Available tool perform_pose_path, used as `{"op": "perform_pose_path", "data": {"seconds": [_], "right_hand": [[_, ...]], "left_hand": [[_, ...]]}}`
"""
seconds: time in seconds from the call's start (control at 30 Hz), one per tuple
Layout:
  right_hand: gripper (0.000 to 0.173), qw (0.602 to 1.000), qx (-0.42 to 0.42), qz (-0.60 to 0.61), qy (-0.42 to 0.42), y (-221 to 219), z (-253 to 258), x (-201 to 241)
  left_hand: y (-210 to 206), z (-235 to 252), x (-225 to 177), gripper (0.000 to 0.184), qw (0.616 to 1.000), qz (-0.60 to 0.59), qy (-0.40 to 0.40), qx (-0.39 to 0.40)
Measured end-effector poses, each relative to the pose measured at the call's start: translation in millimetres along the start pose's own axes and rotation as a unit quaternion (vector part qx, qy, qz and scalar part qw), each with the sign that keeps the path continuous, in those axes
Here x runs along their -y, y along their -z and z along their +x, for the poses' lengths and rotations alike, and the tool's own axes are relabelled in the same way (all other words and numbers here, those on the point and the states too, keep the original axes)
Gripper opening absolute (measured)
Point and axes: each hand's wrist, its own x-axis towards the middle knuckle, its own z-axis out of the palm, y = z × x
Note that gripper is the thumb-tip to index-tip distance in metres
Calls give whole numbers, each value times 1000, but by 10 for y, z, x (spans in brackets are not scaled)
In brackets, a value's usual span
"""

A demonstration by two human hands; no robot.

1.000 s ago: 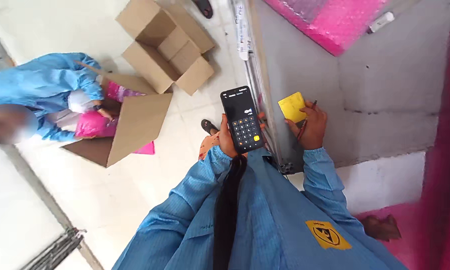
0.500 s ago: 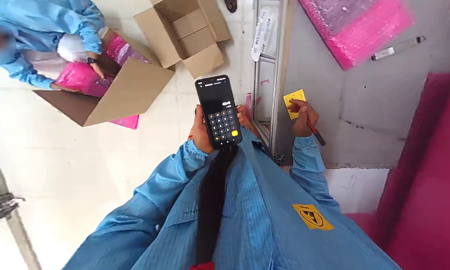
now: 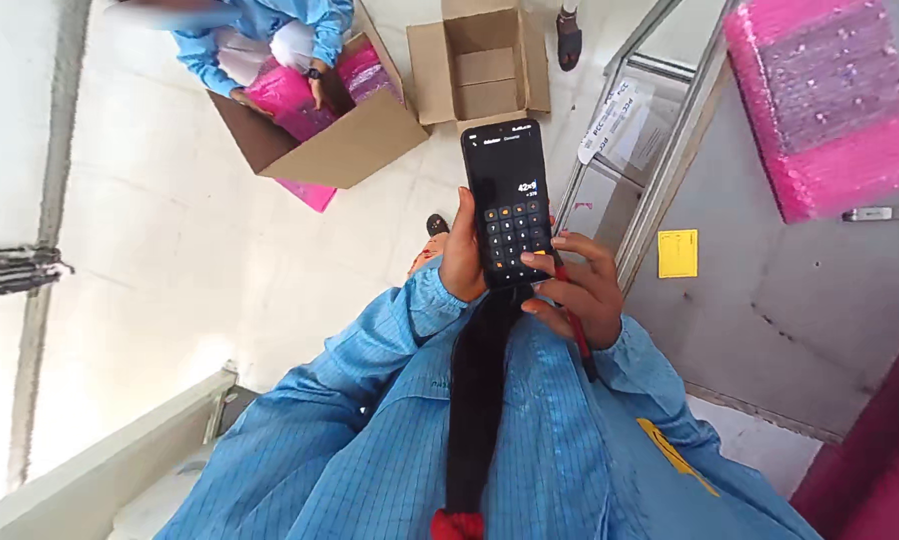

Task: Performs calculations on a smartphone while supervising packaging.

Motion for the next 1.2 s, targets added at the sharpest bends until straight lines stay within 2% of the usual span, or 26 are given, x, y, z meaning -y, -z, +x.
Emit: {"op": "perform_pose_path", "data": {"seconds": [0.13,0.3,0.47,0.67,0.77,0.97,1.2], "right_hand": [[20,998,45,26,23,-263,225,85],[19,995,75,53,49,-828,642,170],[21,991,114,51,52,-1414,1047,254],[23,988,140,55,43,-2003,1376,345],[22,986,154,53,37,-2174,1513,354],[20,985,165,46,35,-2406,1832,287],[22,986,146,73,12,-2753,2310,5]], "left_hand": [[116,-198,-359,74,999,-4,-32,-43],[407,-396,-895,72,994,2,-80,-80],[752,-610,-1448,72,989,2,-89,-115],[1112,-837,-1917,73,983,11,-94,-159],[1225,-892,-2061,75,982,1,-97,-162],[1396,-943,-2262,69,982,-9,-158,-108],[1641,-733,-2504,71,972,-34,-215,-86]]}}
